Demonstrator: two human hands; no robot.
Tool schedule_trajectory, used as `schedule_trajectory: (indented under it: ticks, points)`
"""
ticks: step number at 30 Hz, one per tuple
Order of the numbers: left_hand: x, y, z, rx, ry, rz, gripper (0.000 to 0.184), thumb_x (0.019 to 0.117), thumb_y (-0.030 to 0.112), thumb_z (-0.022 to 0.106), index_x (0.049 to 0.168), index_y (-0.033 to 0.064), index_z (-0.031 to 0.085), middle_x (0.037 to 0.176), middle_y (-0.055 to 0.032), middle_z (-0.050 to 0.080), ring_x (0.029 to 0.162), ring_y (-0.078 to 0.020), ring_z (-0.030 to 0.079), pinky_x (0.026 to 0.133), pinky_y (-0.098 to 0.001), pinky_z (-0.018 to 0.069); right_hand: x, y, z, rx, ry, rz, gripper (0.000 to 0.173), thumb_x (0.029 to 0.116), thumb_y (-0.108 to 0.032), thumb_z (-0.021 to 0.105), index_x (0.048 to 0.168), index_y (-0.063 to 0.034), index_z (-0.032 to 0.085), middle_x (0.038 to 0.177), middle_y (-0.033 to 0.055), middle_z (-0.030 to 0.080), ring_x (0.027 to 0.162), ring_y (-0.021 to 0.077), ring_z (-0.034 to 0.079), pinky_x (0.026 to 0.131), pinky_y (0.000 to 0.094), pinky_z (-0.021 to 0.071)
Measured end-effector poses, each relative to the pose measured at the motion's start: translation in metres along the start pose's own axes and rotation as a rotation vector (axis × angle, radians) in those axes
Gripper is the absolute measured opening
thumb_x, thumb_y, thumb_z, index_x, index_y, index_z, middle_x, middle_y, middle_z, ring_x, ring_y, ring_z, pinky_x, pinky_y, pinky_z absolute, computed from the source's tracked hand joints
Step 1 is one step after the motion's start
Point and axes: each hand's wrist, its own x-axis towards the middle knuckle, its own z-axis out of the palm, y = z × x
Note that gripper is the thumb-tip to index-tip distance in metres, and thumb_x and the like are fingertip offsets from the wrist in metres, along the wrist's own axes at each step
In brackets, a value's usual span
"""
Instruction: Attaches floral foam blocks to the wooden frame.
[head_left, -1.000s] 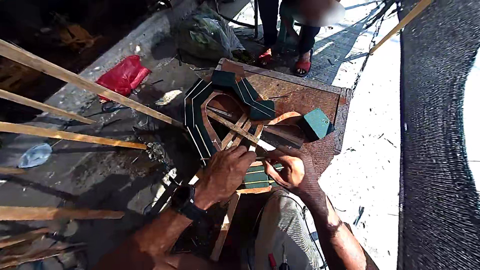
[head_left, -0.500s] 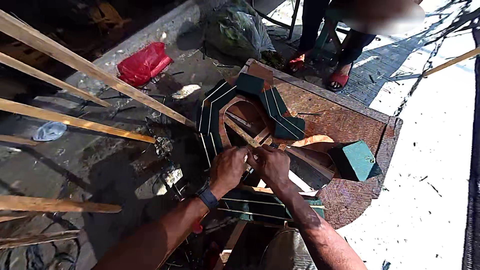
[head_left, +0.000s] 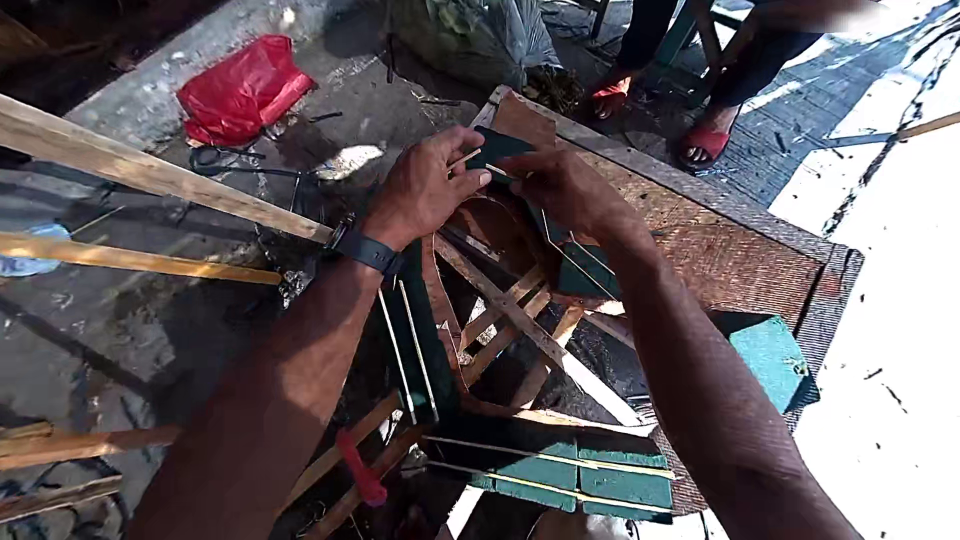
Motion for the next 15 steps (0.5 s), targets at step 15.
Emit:
schedule_trajectory:
  ticks: [15]
  points:
    - [0.11, -0.076, 0.004, 0.028, -0.141, -0.15, 0.014, 0.0975, 0.016, 0.069, 0.102, 0.0031, 0.072, 0.096, -0.0088, 0.07, 0.084, -0.0128, 0.065, 0.084, -0.0364, 0.0548, 0.083, 0.08, -0.018, 0.157, -0.061, 0.385, 0.057, 0.0972, -0.054, 0.064, 0.133, -0.0106, 0.062, 0.121, 0.0111, 0.068, 0.105, 0.0222, 0.069, 0.093, 0.0463, 0.057]
